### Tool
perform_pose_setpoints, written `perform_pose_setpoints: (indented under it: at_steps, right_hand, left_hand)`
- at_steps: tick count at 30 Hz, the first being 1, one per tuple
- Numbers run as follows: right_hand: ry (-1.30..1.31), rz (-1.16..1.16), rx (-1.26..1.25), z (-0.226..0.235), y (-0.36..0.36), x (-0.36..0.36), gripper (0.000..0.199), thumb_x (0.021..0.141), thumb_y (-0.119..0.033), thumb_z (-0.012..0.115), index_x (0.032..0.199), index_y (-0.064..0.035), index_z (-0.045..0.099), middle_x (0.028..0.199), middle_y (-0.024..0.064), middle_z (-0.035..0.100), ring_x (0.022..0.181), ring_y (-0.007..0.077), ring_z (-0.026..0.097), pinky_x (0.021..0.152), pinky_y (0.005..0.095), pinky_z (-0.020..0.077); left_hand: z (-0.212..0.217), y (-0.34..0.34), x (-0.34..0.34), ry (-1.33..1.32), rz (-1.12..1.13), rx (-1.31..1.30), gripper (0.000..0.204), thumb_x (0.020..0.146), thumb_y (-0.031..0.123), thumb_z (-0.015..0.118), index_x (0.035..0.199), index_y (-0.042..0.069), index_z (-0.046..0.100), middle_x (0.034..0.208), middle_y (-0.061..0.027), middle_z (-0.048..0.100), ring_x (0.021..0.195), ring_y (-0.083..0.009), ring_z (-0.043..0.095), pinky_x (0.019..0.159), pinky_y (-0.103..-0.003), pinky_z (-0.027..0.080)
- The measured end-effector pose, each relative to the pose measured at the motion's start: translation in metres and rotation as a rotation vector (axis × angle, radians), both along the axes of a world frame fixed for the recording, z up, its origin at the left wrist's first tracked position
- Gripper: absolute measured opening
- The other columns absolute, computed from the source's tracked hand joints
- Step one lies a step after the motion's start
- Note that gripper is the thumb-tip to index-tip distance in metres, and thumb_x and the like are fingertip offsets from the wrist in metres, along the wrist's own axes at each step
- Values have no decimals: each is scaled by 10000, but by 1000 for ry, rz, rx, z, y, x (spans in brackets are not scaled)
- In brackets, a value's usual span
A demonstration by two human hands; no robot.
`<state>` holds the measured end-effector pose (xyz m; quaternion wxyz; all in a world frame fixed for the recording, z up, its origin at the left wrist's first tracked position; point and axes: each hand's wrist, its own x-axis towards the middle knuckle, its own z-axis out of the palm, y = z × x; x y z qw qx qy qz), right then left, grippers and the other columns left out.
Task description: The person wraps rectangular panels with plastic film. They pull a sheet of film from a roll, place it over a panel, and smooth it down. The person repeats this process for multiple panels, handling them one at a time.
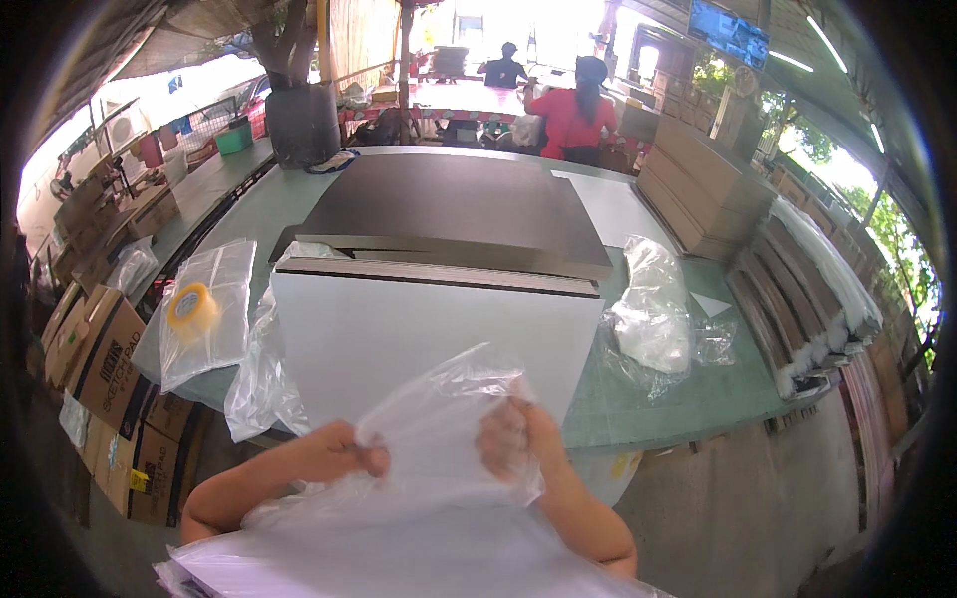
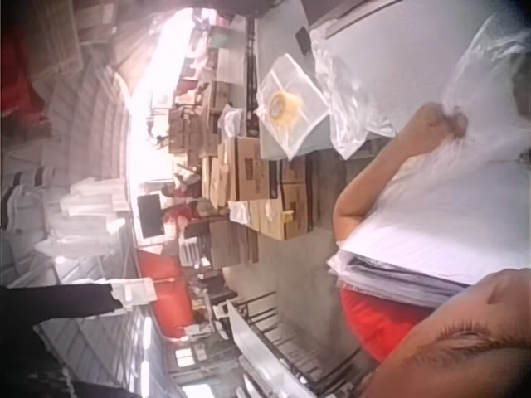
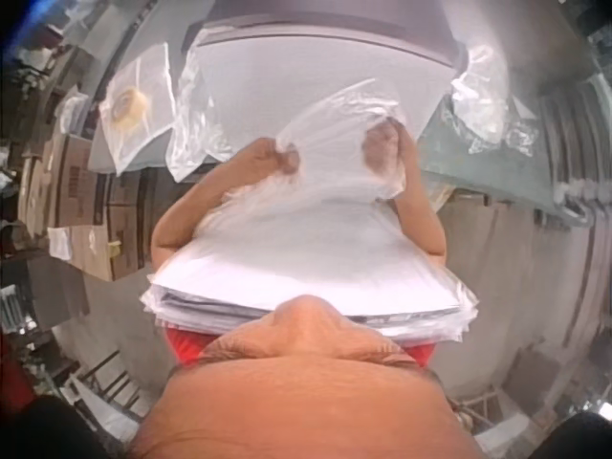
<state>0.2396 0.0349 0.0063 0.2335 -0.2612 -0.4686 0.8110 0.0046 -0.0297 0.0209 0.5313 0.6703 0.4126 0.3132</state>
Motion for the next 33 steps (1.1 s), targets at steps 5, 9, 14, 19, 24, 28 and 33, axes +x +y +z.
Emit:
perform_pose_setpoints:
  at_steps: [5,9,14,19,24,28,33]
  right_hand:
    - [161,898,676,-10,-23,-13,283,842,-337,463,934,-84,550,745,62,546,622,157,537,629,302,437]
    - [212,939,500,12,2,9,272,864,-299,438,834,-48,540,711,65,529,636,154,525,663,296,422]
    - [-39,1412,612,2,2,10,322,872,-312,411,885,-11,525,783,128,563,733,209,558,735,315,420]
    - [-1062,313,1375,14,37,83,281,783,-222,501,983,-30,548,1017,129,546,871,252,535,765,357,425]
    - [-673,855,1544,81,0,66,166,765,-150,493,839,-28,578,901,118,559,821,267,541,727,340,441]
    - [-1186,1154,1767,29,20,75,195,751,-185,502,892,-70,572,942,75,546,888,237,518,789,354,405]
    - [-1538,344,1971,19,51,98,330,777,-227,445,1077,-113,520,1091,52,516,1039,219,461,951,468,249]
  left_hand:
    - [22,2,-19,-513,-161,-392,210,851,230,498,772,34,499,710,-43,549,643,-110,500,595,-253,417]
    - [16,-5,-41,-70,-461,-160,219,787,177,596,902,-6,559,678,-17,550,594,-111,507,550,-238,421]
    - [61,0,-56,-517,-381,-112,140,807,75,518,892,0,601,794,-119,619,707,-198,590,649,-293,460]
    - [62,-24,-26,632,-632,-64,140,780,150,528,776,23,588,707,-103,604,674,-235,590,603,-328,456]
    - [-8,-17,-69,1543,-111,401,121,655,118,552,750,43,552,595,-58,544,557,-189,561,483,-306,437]
    - [31,-44,2,1250,-291,1095,152,592,118,533,735,65,540,512,-10,413,484,-159,491,415,-283,402]
    - [22,-45,-5,892,-450,271,120,648,167,543,643,65,482,548,-70,505,457,-177,530,428,-300,436]
